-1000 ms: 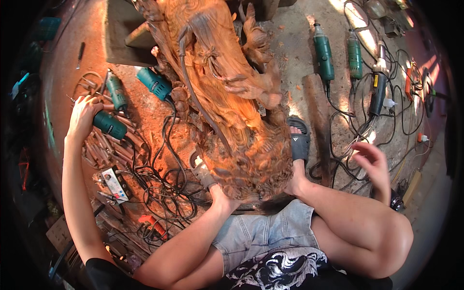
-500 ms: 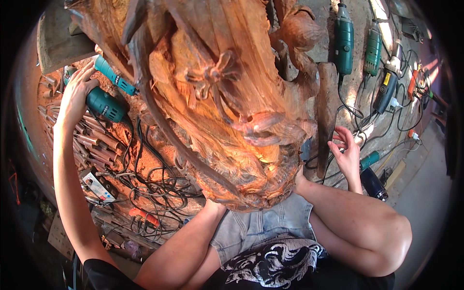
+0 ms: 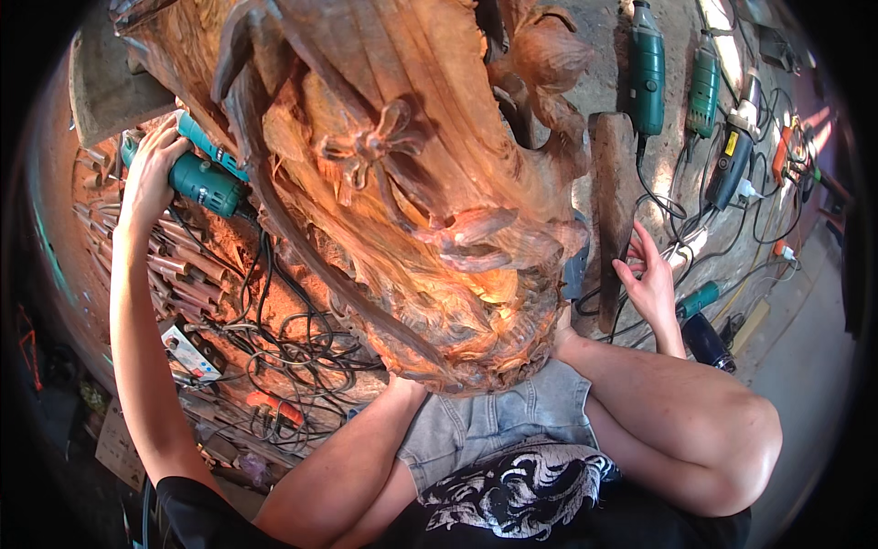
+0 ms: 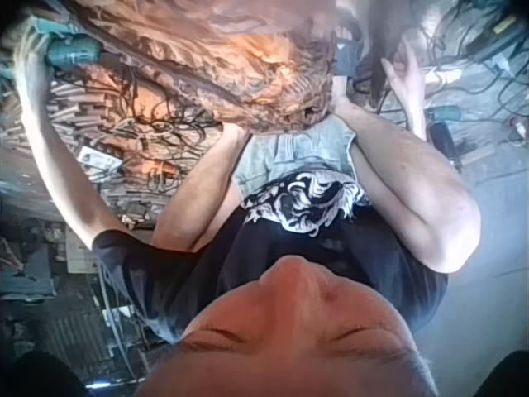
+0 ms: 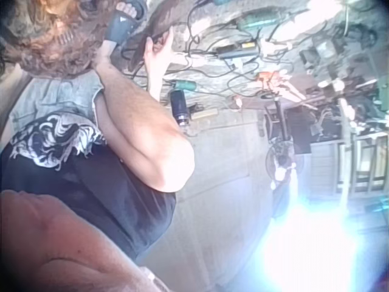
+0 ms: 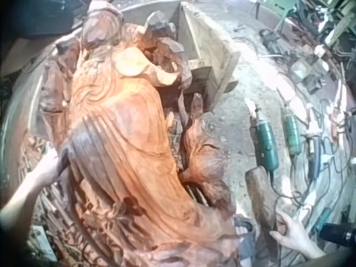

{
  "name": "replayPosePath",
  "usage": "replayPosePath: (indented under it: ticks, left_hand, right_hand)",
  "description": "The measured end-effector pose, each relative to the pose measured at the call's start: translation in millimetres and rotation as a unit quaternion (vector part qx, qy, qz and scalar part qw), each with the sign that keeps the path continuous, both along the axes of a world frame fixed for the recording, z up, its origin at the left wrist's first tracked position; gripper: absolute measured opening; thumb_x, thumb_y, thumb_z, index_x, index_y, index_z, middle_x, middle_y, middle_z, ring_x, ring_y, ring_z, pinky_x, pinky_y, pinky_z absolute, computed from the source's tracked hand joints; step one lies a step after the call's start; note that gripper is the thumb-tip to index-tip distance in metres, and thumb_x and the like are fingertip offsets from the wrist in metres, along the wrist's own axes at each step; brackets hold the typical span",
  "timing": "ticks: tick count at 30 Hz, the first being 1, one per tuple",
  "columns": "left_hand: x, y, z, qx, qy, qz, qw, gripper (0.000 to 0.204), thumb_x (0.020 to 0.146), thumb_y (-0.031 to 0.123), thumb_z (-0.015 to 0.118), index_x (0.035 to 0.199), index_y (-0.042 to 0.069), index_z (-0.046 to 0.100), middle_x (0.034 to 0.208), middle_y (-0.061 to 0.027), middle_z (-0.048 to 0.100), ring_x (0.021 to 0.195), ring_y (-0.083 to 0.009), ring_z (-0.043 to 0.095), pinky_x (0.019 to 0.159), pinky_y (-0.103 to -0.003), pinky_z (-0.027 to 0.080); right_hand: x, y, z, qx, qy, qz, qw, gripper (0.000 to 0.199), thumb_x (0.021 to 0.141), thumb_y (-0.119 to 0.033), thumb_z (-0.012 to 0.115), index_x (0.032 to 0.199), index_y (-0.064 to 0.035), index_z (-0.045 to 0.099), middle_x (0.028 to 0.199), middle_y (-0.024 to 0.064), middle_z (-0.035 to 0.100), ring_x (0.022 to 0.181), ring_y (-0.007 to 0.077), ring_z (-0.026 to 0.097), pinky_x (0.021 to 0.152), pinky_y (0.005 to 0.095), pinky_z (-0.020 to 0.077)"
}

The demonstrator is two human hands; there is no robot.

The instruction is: The person selects a rotary tool and carves a large wooden sculpture, focusing on detailed areas. They switch between different rotary tools to refine the surface and add intricate details.

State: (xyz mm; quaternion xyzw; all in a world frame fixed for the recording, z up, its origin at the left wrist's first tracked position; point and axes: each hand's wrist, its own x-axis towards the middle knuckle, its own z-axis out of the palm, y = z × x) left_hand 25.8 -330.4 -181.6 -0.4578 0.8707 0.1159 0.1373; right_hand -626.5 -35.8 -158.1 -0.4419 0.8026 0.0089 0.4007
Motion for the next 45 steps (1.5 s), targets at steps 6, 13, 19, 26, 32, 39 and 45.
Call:
replayPosePath:
  ticks: [6, 13, 19, 26, 32, 39, 45]
  left_hand:
    - [17, 5, -14, -0.069, -0.028, -0.051, 0.996, 0.056, 0.063, -0.013, 0.066, 0.116, 0.006, 0.067, 0.144, -0.0196, 0.054, 0.146, -0.0345, 0.042, 0.12, -0.048, 0.034]
    - [31, 20, -31, -0.116, -0.006, -0.061, 0.991, 0.057, 0.081, -0.004, 0.052, 0.138, 0.003, 0.057, 0.15, -0.0189, 0.049, 0.147, -0.0316, 0.039, 0.122, -0.047, 0.029]
    - [38, 23, -37, -0.089, -0.113, -0.026, 0.989, 0.05, 0.087, -0.001, 0.052, 0.136, 0.004, 0.06, 0.143, -0.0204, 0.053, 0.139, -0.0378, 0.044, 0.12, -0.049, 0.032]
    - [88, 33, -38, -0.068, -0.043, -0.001, 0.997, 0.037, 0.09, 0.007, 0.059, 0.126, 0.001, 0.063, 0.126, -0.0203, 0.059, 0.122, -0.0406, 0.053, 0.11, -0.049, 0.039]
    - [86, 44, 12, 0.02, 0.005, 0.084, 0.996, 0.033, 0.087, 0.003, 0.063, 0.12, 0.002, 0.067, 0.111, -0.0177, 0.063, 0.108, -0.0391, 0.059, 0.097, -0.046, 0.046]
    - [13, 130, 105, 0.029, 0.031, 0.14, 0.989, 0.03, 0.083, -0.003, 0.066, 0.112, 0.002, 0.07, 0.098, -0.015, 0.067, 0.094, -0.0369, 0.065, 0.084, -0.043, 0.054]
    - [-51, 195, 128, 0.023, 0.023, 0.259, 0.965, 0.03, 0.084, -0.006, 0.069, 0.112, 0.004, 0.071, 0.119, -0.0179, 0.067, 0.111, -0.0367, 0.065, 0.095, -0.043, 0.053]
  right_hand:
    - [1, 0, 0, -0.014, -0.005, 0.006, 1.0, 0.077, 0.086, -0.01, 0.078, 0.156, -0.0114, 0.044, 0.127, 0.0265, 0.069, 0.095, 0.0272, 0.076, 0.082, 0.0369, 0.0618]
    - [0, 2, -2, -0.01, 0.002, 0.021, 1.0, 0.08, 0.087, -0.01, 0.078, 0.158, -0.0121, 0.042, 0.126, 0.0264, 0.069, 0.095, 0.0268, 0.076, 0.082, 0.0368, 0.0611]
    - [1, 4, -2, -0.007, 0.001, 0.01, 1.0, 0.079, 0.087, -0.01, 0.079, 0.157, -0.012, 0.043, 0.125, 0.0271, 0.069, 0.094, 0.0254, 0.076, 0.084, 0.0361, 0.0604]
    - [-4, 6, -4, -0.001, -0.003, 0.005, 1.0, 0.076, 0.086, -0.01, 0.08, 0.154, -0.0063, 0.047, 0.126, 0.0269, 0.069, 0.095, 0.0244, 0.075, 0.084, 0.0359, 0.0602]
    - [-2, -4, -4, 0.009, 0.027, 0.017, 0.999, 0.077, 0.083, -0.016, 0.084, 0.151, -0.0024, 0.05, 0.117, 0.0253, 0.072, 0.093, 0.0286, 0.077, 0.078, 0.0361, 0.0619]
    - [-2, -9, -8, 0.005, 0.024, 0.013, 1.0, 0.077, 0.078, -0.022, 0.087, 0.143, 0.0038, 0.056, 0.103, 0.0269, 0.074, 0.07, 0.0272, 0.074, 0.067, 0.0363, 0.0594]
    - [1, -25, -11, 0.0, 0.039, 0.047, 0.998, 0.076, 0.076, -0.027, 0.089, 0.139, 0.0049, 0.06, 0.087, 0.0235, 0.072, 0.065, 0.03, 0.072, 0.065, 0.0391, 0.0568]
